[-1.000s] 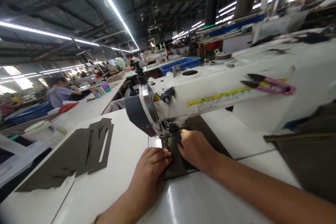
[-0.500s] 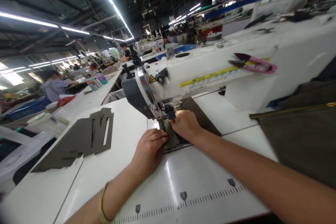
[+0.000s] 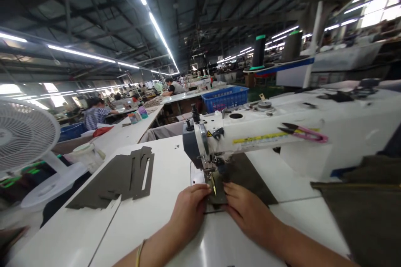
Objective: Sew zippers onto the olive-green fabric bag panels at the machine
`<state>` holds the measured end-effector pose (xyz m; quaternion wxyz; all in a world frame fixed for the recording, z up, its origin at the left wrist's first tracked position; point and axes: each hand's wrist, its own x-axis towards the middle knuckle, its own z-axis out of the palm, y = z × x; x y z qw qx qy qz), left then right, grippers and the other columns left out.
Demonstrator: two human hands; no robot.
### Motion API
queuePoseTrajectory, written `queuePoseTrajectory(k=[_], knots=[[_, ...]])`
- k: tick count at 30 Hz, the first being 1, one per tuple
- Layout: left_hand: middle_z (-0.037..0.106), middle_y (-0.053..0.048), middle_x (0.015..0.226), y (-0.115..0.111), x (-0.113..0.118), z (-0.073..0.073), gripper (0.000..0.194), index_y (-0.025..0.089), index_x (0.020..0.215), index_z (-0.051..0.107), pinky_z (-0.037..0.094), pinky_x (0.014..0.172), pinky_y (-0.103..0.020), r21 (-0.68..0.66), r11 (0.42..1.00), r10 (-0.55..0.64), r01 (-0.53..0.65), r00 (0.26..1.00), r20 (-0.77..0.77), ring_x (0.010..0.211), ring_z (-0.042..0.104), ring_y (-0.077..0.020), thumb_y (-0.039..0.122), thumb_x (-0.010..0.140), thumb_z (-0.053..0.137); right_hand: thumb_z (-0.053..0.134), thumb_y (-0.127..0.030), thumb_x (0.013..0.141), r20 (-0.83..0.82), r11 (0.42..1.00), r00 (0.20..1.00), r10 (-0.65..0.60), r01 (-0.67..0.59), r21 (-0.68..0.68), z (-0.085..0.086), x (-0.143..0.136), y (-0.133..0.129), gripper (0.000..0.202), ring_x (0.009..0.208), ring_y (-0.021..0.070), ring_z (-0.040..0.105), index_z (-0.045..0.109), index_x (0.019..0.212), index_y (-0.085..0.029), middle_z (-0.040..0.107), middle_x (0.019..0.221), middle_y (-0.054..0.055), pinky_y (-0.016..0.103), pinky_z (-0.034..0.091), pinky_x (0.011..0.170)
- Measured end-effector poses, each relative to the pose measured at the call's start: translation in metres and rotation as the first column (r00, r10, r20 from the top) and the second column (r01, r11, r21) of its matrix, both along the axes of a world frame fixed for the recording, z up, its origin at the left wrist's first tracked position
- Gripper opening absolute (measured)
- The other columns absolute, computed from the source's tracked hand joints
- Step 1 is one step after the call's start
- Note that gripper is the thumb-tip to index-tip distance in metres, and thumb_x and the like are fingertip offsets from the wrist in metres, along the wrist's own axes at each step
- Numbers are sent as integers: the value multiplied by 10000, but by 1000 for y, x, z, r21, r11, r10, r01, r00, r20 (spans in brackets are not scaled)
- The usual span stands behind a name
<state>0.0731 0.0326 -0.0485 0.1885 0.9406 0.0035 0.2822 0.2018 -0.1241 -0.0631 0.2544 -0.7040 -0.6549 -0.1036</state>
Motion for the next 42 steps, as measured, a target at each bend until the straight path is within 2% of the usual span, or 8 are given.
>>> queuePoseTrajectory(k=[3,13,21,26,32,35,38,42], knots=[[676,-33,960,-3,3,-1,365,178,903,674,556,767,-287,50,998,-40,37,997,64,823,650,-185,-72,691,512,479,-150,888,-26,996,996,90,-89,20,-7,0,-4,324,1177,240,454,579,1196,-163,529,1237,108,427,368,1023],[646,-103,1028,-4,7,-12,179,129,944,636,574,774,-373,305,952,-67,37,994,89,895,631,-233,35,829,536,404,1,739,6,994,997,77,-77,75,1,1,1,448,1112,255,515,621,1110,-123,577,1154,146,461,423,965],[634,-109,993,6,17,-11,223,119,966,604,561,772,-371,331,939,-125,91,989,82,926,609,-241,122,952,381,410,1,730,-34,996,998,56,-53,79,1,8,10,405,1095,248,529,647,1034,-125,584,1143,143,436,429,963],[608,-86,865,14,27,-12,186,138,952,602,552,643,-323,325,943,-88,69,995,44,754,597,-213,131,926,418,437,-18,697,-65,999,998,21,-19,27,1,14,19,389,1062,246,549,649,1006,-124,605,1092,145,416,436,958],[582,-77,846,24,34,-13,198,165,928,613,540,646,-293,251,966,-66,55,997,38,740,585,-197,134,902,419,429,-39,730,-21,997,1000,-23,24,72,-2,21,28,367,1051,242,557,637,1019,-124,613,1067,147,403,447,947],[596,-97,886,25,28,-9,197,151,957,598,555,695,-298,206,971,-136,122,989,57,801,608,-209,112,877,422,387,-36,774,35,987,999,-11,5,161,-2,22,27,371,1059,243,554,627,1046,-115,608,1083,152,393,473,917],[613,-134,960,25,21,-3,210,130,1028,569,559,761,-339,287,940,-215,186,974,71,875,615,-229,95,868,439,346,-26,813,87,976,996,6,-25,218,-1,21,25,382,1002,222,589,639,1032,-135,627,1051,131,352,506,871],[628,-124,891,25,22,0,175,111,1012,560,568,755,-341,411,897,-223,160,969,110,851,627,-222,100,927,408,342,-18,798,110,969,994,-2,-25,244,3,20,25,386,937,211,617,658,974,-154,646,1000,114,332,518,850]])
